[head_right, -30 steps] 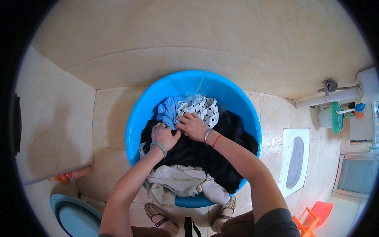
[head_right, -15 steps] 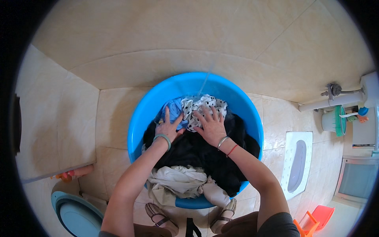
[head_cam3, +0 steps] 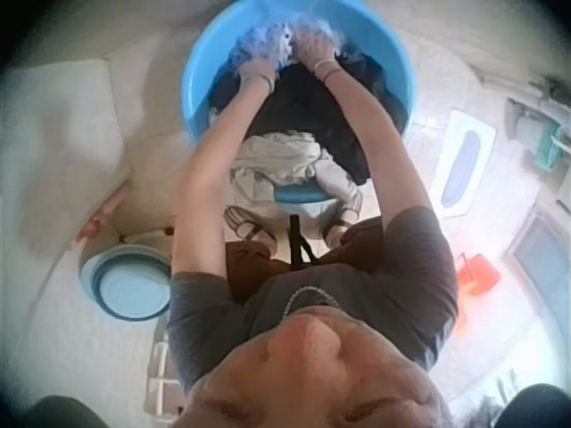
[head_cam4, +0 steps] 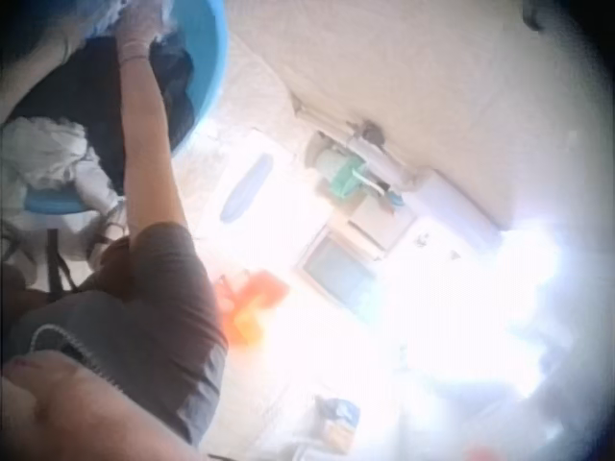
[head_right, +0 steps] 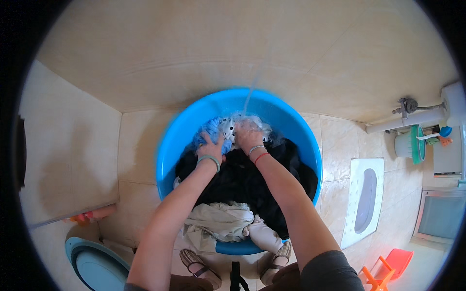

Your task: The person hand-washes a pile of mixed-color clothes in a blue plastic basin filled with water. They repeatedly submerge, agitate, and squeeze the garments by hand to clean them. The task is performed in a tiled bathroom area with a running tap visible in the background.

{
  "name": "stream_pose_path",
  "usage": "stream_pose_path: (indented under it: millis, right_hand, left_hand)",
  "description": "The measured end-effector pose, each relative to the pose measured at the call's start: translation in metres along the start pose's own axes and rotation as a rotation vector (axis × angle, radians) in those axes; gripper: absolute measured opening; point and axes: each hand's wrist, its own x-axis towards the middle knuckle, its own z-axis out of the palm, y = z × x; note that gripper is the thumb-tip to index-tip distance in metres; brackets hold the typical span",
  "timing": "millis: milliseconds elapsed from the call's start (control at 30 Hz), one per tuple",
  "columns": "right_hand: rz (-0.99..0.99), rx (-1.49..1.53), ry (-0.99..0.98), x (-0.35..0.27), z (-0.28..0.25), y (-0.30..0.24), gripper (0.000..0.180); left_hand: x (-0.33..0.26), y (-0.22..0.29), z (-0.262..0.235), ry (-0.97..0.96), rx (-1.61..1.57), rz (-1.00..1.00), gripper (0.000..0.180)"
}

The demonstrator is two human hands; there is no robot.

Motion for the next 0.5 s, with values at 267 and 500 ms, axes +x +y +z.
stream_pose_path:
  millis: [267,500]
  right_hand:
    - [0.258,0.078,-0.249,-0.023,-0.048,0.059,0.07]
    - [0.1,0.14,-0.089,-0.079,-0.073,0.061,0.067]
  left_hand:
    - [-0.016,-0.048,0.005,0.052,-0.026,0.038,0.077]
    - [-0.041,-0.065,0.007,0.189,-0.286,0.226,0.059]
